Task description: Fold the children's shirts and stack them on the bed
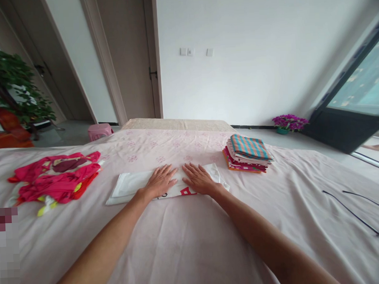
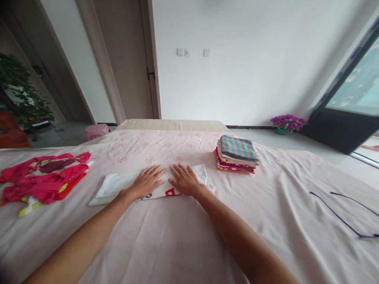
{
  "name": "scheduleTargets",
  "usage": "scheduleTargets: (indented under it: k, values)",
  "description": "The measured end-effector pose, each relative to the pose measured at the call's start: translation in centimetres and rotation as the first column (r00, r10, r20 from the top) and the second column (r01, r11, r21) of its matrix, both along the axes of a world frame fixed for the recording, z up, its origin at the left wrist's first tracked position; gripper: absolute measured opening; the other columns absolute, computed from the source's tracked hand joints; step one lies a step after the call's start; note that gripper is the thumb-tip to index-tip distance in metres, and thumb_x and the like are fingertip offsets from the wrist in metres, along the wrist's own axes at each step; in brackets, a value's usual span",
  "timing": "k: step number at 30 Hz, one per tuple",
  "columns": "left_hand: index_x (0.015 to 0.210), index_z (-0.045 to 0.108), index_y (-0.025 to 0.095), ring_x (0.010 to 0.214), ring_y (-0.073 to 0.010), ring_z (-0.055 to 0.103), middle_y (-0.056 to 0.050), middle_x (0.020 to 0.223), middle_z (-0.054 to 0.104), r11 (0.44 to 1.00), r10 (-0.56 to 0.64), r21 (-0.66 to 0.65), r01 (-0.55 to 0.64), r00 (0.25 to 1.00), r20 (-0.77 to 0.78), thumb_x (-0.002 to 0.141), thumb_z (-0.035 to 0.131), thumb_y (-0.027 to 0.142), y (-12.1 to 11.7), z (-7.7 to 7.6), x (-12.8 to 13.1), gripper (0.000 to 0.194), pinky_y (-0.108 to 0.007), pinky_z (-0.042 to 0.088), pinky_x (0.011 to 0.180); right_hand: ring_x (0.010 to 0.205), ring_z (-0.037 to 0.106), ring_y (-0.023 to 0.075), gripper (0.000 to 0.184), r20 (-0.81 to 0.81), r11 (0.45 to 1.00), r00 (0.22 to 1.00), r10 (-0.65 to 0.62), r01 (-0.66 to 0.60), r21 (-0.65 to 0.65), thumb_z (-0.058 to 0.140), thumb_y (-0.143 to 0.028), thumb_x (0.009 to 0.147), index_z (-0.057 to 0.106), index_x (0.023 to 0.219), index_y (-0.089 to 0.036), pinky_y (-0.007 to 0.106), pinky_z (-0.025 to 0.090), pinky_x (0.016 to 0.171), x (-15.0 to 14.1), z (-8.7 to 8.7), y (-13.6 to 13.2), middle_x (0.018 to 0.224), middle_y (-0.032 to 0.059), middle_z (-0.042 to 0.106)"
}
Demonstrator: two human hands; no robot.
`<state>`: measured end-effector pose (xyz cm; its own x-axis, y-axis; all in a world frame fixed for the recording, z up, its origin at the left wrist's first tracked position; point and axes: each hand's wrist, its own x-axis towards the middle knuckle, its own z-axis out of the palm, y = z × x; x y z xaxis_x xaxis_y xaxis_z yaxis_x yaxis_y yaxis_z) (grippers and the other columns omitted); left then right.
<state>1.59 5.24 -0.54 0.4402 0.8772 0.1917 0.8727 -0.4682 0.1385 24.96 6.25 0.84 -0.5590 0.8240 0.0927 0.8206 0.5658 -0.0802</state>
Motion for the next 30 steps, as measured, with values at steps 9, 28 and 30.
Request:
scheduleTargets:
  k: [9,28,30]
  values:
    - [0.153,0.038,0.028,0.148,-0.0290,0.027,-0.010,0.161,0.032,0.958,0.282,-0.018,-0.286,0.953,-0.109,0.098,0.034,0.053,-1.0,-0.1,-7.0,0.060,-0.050,0.018,0.118,0.152,0.014,0.0264,0.072,0.095,0.987,0.983,-0.158,0.158,0.007,0.020,-0.062,0.101,0.023,0.159,-0.019,0.049,0.013,0.122,5.1,0.3,-0.6,0.164,0.0087,0.018]
    - [0.152,0.040,0.026,0.144,-0.0326,0.033,-0.014,0.159,0.035,0.736,0.673,-0.002,-0.676,0.732,-0.106,0.097,0.025,0.053,-2.9,-1.3,-13.0,0.063,-0.052,0.026,0.114,0.151,0.020,0.0253,0.065,0.028,0.983,0.984,-0.175,0.173,0.064,0.023,-0.054,0.103,0.026,0.158,-0.019,0.046,0.019,0.122,7.0,-0.9,-1.0,0.163,0.0084,0.022]
    - [0.152,0.040,0.026,0.144,-0.0325,0.033,-0.014,0.158,0.035,0.739,0.670,-0.001,-0.674,0.735,-0.108,0.097,0.024,0.053,-2.9,-1.4,-13.2,0.063,-0.051,0.026,0.114,0.150,0.021,0.0255,0.066,0.021,0.981,0.983,-0.182,0.180,0.068,0.023,-0.054,0.103,0.027,0.158,-0.019,0.046,0.019,0.121,7.0,-1.0,-0.9,0.163,0.0086,0.023]
